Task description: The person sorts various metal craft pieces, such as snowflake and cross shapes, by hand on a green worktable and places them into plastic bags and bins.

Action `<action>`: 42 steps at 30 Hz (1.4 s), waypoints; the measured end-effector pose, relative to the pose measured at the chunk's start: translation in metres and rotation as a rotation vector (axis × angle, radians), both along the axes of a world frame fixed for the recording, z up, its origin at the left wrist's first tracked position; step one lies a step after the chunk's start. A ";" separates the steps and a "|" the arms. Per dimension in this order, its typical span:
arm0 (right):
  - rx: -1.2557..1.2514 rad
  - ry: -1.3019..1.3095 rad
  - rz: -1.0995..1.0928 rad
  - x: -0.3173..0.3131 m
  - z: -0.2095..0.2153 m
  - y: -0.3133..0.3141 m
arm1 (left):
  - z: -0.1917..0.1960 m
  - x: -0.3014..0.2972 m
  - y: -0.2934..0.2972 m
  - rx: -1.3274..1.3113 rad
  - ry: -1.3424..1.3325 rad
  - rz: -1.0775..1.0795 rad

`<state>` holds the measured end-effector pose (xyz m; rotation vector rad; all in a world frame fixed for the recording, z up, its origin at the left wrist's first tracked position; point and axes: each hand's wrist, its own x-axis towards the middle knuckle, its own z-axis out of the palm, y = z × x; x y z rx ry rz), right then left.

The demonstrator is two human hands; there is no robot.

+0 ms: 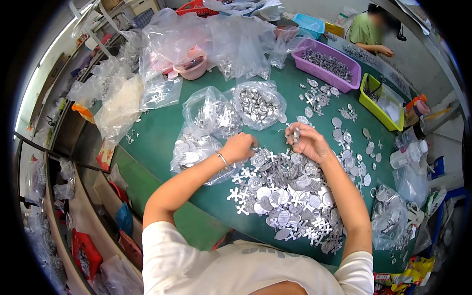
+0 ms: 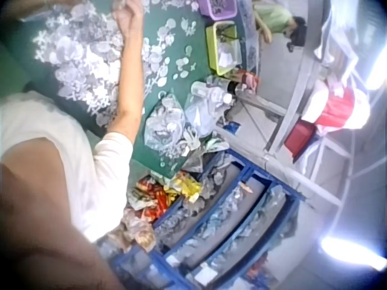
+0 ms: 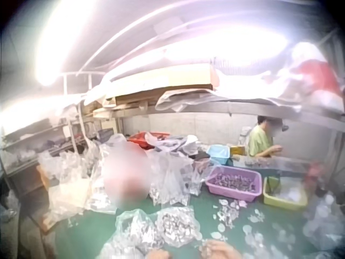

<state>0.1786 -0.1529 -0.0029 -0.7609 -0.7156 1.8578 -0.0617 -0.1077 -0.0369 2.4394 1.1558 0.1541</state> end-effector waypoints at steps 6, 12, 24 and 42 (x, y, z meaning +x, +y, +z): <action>-0.290 0.242 0.009 0.013 -0.020 -0.024 | 0.019 0.005 0.002 -1.029 -0.718 0.313; 0.097 -0.393 -0.082 -0.037 0.028 -0.079 | 0.047 0.016 -0.101 -1.848 -1.193 0.334; 0.586 -0.923 0.024 -0.047 0.017 -0.080 | 0.026 0.010 -0.148 -1.809 -1.453 0.660; 0.931 -1.580 0.275 -0.030 -0.015 -0.022 | 0.013 -0.004 -0.155 -1.782 -1.332 0.533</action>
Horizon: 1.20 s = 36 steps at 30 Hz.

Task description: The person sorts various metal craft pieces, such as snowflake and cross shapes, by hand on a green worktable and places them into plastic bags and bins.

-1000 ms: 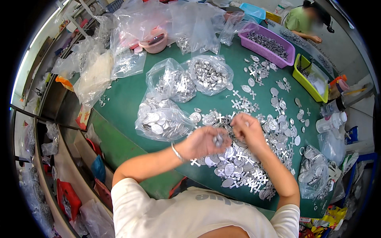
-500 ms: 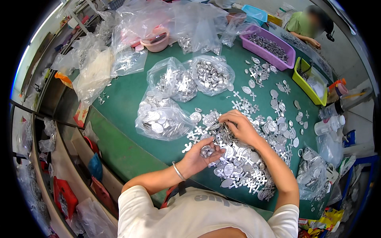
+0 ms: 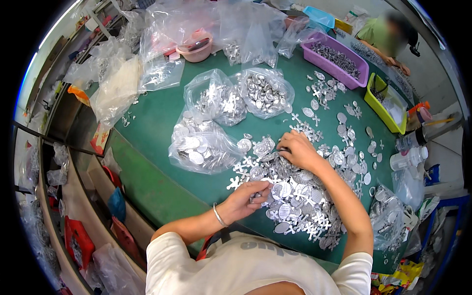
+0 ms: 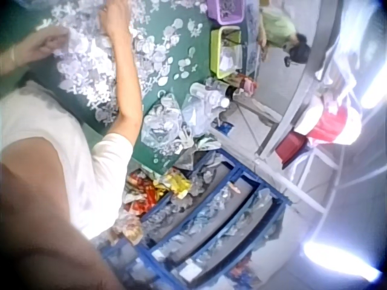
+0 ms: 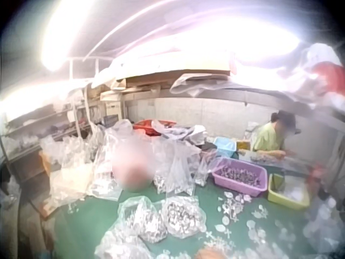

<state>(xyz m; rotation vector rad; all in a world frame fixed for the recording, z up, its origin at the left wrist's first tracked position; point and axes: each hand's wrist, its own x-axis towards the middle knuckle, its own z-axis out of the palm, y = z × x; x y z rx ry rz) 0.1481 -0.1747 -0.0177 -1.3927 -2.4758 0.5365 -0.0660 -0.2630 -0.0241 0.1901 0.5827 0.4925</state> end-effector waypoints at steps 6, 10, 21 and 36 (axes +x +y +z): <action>-0.043 -0.260 0.032 -0.012 -0.001 0.012 | 0.007 -0.001 -0.008 -0.090 -0.097 -0.122; 0.018 -0.216 0.018 -0.009 0.002 0.016 | 0.011 0.002 -0.011 -0.062 -0.042 -0.096; -1.121 1.571 -0.321 0.028 0.021 0.022 | 0.015 0.008 -0.015 -0.088 -0.038 0.040; -0.159 0.282 -0.208 0.001 -0.022 0.022 | -0.007 0.007 -0.024 -0.036 -0.107 -0.045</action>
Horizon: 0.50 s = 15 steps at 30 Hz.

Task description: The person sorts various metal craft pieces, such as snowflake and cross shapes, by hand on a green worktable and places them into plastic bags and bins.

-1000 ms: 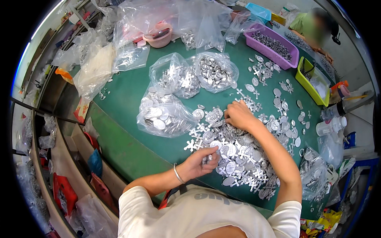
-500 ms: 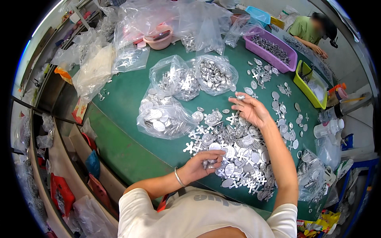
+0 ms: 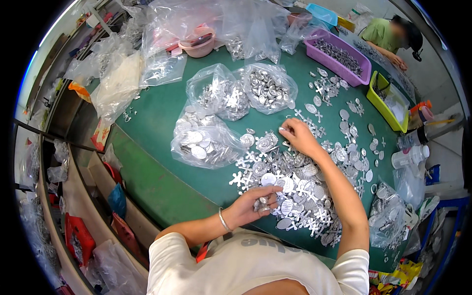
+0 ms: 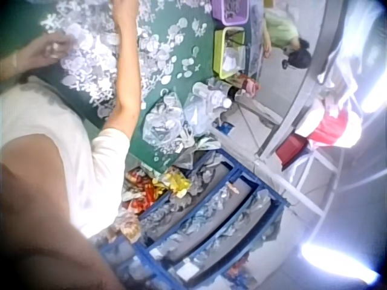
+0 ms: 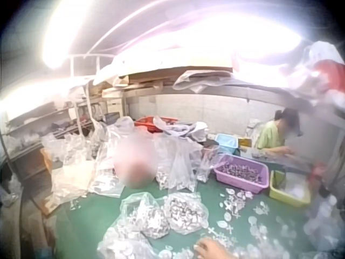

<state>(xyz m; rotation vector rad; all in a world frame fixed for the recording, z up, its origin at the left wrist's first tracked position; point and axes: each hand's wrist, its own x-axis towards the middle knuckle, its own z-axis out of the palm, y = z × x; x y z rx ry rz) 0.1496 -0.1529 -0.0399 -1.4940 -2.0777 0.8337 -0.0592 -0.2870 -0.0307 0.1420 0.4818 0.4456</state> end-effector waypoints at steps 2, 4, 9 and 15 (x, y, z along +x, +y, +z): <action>-0.323 0.313 -0.001 -0.011 0.026 -0.019 | 0.022 0.003 0.004 -0.015 0.103 0.085; -0.391 0.402 0.166 -0.028 0.060 -0.052 | 0.026 0.003 0.004 -0.066 0.097 0.178; -0.066 0.249 0.625 -0.040 0.067 -0.065 | -0.001 -0.001 0.005 -0.207 -0.057 0.311; 0.267 0.110 0.168 -0.058 0.011 -0.001 | -0.003 -0.004 0.003 -0.186 -0.047 0.263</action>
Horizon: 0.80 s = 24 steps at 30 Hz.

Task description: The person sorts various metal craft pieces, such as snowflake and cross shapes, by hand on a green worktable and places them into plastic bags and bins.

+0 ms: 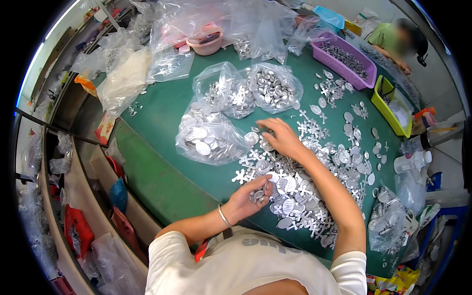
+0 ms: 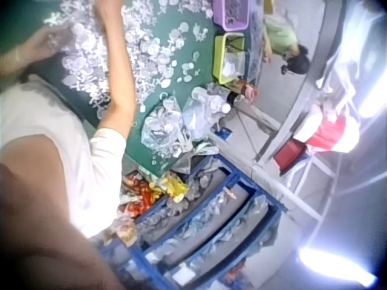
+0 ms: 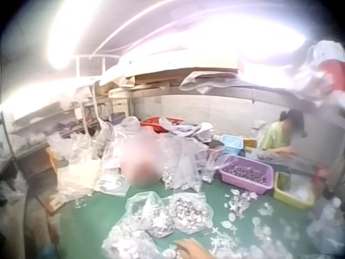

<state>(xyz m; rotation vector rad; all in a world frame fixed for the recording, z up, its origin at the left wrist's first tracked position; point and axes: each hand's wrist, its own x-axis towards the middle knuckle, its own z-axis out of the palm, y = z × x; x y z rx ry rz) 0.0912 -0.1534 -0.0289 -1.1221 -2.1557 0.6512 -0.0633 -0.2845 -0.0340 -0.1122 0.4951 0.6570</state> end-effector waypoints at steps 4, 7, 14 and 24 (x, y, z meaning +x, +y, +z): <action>0.109 -0.276 0.096 -0.020 -0.020 0.011 | -0.006 -0.007 -0.009 0.048 -0.127 -0.086; 0.169 -0.324 0.047 -0.016 -0.024 0.014 | -0.009 -0.006 -0.008 0.032 -0.108 -0.072; -0.444 0.276 -0.054 0.007 0.039 -0.051 | 0.014 0.004 -0.002 0.104 0.028 0.073; -0.180 0.079 -0.207 0.063 0.036 -0.106 | 0.008 0.007 0.029 0.051 0.061 0.051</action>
